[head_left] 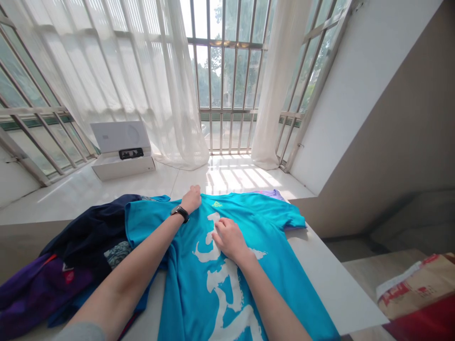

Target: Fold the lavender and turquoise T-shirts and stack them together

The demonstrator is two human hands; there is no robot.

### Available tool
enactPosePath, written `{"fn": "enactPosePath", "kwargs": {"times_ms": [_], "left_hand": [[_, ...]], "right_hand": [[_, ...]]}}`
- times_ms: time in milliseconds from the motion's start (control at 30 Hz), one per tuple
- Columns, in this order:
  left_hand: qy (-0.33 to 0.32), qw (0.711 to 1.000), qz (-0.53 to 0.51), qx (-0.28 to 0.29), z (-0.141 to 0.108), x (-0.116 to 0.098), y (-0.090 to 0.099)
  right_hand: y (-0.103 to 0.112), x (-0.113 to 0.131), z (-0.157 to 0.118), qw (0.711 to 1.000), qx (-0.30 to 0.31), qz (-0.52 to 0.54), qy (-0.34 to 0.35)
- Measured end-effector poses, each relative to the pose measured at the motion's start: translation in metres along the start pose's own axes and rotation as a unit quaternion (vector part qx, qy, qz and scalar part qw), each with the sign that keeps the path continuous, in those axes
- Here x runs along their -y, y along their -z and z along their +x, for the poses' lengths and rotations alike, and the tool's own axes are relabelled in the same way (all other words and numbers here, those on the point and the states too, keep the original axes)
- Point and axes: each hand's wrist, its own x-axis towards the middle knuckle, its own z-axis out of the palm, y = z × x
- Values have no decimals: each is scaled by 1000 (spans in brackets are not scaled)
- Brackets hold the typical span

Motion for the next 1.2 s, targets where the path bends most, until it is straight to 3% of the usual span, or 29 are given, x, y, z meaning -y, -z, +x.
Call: {"fn": "enactPosePath", "kwargs": {"times_ms": [167, 300, 400, 533, 633, 700, 767, 833, 867, 933, 1033, 1100, 1200], "left_hand": [[-56, 998, -5, 17, -59, -28, -16], [-3, 999, 14, 36, -102, -37, -41], [-9, 999, 30, 24, -118, -33, -50], [-47, 998, 1, 35, -118, -24, -39], [-51, 996, -43, 61, -116, -24, -17], [-58, 995, -58, 61, -130, -26, 1], [-89, 992, -82, 37, -166, -27, 17], [-165, 968, -186, -37, -222, -26, 29], [-166, 955, -239, -53, -255, -25, 33], [-125, 938, -321, -46, -322, -20, 35], [-4, 918, -395, 39, -399, -10, 28], [44, 911, -403, 73, -426, -2, 21], [99, 918, -374, 86, -439, 3, 10]], "right_hand": [[3, 2, 0, 1000, 2, -4, 4], [-3, 4, -3, 1000, -12, -6, 2], [-13, 7, -10, 999, -16, -38, 8], [-23, 14, -19, 995, 2, -96, -3], [-23, 21, -21, 993, 19, -118, -19], [-21, 23, -22, 992, 27, -116, -30], [-19, 23, -23, 997, 18, -70, -37], [-18, 23, -23, 999, -7, -1, -40], [-18, 22, -22, 998, -22, 30, -42], [-17, 23, -18, 995, -45, 77, -50], [-7, 27, -11, 984, -64, 150, -76], [8, 32, -16, 971, -73, 205, -100], [43, 41, -50, 949, -74, 288, -110]]}}
